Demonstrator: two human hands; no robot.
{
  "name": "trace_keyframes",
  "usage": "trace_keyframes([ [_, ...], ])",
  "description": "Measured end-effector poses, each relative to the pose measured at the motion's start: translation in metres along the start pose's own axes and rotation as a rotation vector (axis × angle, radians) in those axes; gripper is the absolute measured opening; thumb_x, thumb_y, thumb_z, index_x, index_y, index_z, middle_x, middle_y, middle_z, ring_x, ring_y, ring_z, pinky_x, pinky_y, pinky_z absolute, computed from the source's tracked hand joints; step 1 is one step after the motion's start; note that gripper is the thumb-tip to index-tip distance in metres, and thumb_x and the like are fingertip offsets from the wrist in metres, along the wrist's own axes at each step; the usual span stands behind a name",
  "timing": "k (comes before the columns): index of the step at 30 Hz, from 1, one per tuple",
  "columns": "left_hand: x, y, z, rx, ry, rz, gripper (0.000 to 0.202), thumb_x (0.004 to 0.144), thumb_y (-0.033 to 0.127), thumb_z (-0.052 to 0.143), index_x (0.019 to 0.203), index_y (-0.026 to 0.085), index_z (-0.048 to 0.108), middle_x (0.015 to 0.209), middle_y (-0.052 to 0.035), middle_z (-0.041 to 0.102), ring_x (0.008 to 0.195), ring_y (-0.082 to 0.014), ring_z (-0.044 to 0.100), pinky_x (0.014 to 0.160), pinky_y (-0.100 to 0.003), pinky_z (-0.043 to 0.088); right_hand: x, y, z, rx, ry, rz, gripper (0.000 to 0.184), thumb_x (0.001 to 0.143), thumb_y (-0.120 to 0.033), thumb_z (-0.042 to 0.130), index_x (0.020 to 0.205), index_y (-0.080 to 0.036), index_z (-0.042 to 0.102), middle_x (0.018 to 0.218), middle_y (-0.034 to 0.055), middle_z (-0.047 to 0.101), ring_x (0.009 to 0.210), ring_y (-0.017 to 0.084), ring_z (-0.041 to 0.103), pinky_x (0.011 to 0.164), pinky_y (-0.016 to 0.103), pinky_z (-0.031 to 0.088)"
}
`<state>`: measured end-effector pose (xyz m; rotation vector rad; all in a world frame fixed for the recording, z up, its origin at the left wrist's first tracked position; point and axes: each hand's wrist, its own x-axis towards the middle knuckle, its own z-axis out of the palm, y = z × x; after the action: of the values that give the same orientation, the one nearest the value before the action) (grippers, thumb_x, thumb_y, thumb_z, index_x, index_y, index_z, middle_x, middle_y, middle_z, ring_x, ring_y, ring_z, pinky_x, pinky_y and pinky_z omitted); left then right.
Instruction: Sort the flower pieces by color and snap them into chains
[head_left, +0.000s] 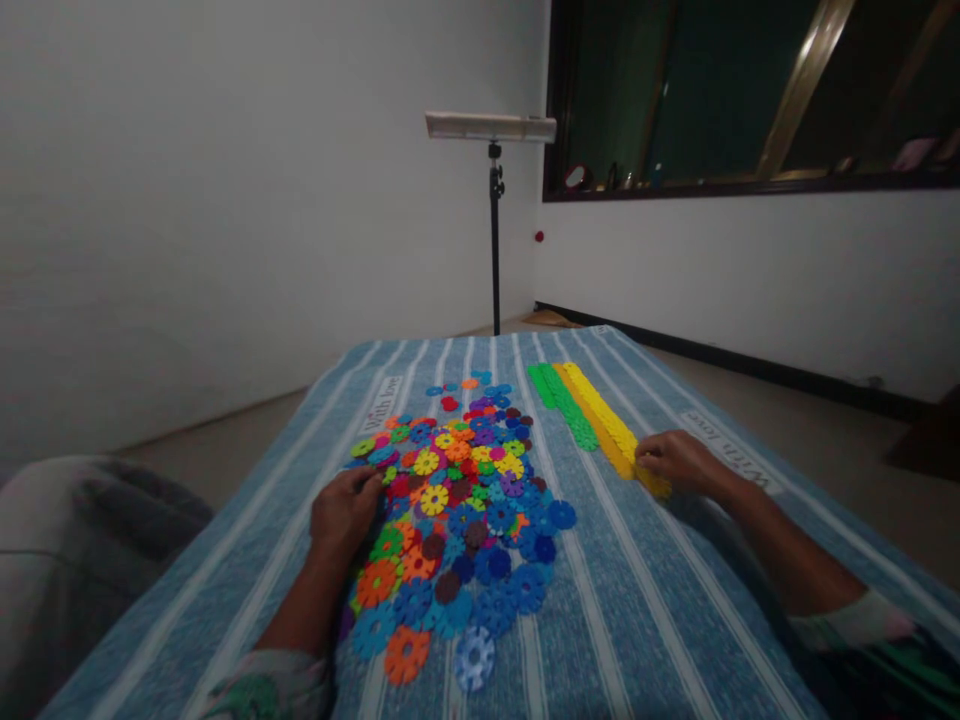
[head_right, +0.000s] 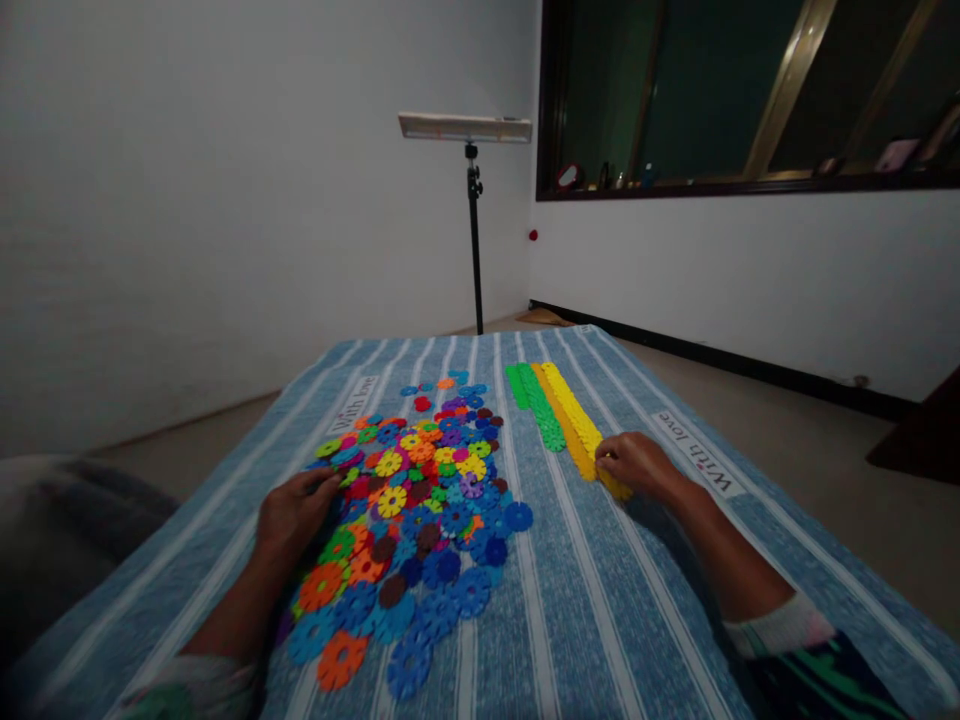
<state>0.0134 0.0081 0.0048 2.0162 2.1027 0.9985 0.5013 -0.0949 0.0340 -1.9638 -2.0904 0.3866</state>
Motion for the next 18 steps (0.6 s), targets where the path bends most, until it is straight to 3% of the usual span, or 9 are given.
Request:
trace_keyframes([
  [6,-0.006,0.006,-0.002,-0.016,-0.056,-0.009,0.035,0.077,0.038,0.047,0.085,0.021,0.077,0.102,-0.008,0.078,0.1,-0.0257,0.07,0.093,-0.034,0.053,0.019,-0.074,0.031,0.123,-0.042,-0.185,0.026,0.085,-0.029,0.053,0.082,-0.02,0.077,0.082,0.0049,0.076,0.078,0.02,0.067,0.07,0.027,0.04],
  [10,-0.008,0.005,-0.001,-0.019,-0.062,-0.003,0.035,0.077,0.038,0.047,0.085,0.021,0.077,0.104,-0.0081,0.078,0.1,-0.0255,0.07,0.093,-0.035,0.053,0.039,-0.121,0.05,0.09,-0.06,-0.182,0.024,0.087,-0.033,0.056,0.089,-0.022,0.078,0.09,0.0054,0.077,0.087,0.021,0.068,0.069,0.027,0.038],
  [14,-0.008,0.005,-0.002,-0.019,-0.077,-0.007,0.037,0.078,0.038,0.047,0.087,0.02,0.078,0.104,-0.0086,0.078,0.101,-0.0257,0.07,0.093,-0.035,0.053,0.06,-0.15,0.063,-0.021,-0.031,-0.111,0.026,0.09,-0.036,0.055,0.095,-0.021,0.076,0.1,0.0086,0.076,0.094,0.023,0.067,0.068,0.027,0.036],
  [18,-0.007,0.006,-0.002,-0.02,-0.071,0.008,0.036,0.077,0.037,0.047,0.086,0.02,0.078,0.102,-0.009,0.078,0.1,-0.0261,0.071,0.092,-0.035,0.053,0.072,-0.163,0.068,-0.032,-0.041,-0.028,0.028,0.09,-0.038,0.055,0.091,-0.019,0.075,0.099,0.0103,0.076,0.093,0.023,0.067,0.066,0.027,0.035],
])
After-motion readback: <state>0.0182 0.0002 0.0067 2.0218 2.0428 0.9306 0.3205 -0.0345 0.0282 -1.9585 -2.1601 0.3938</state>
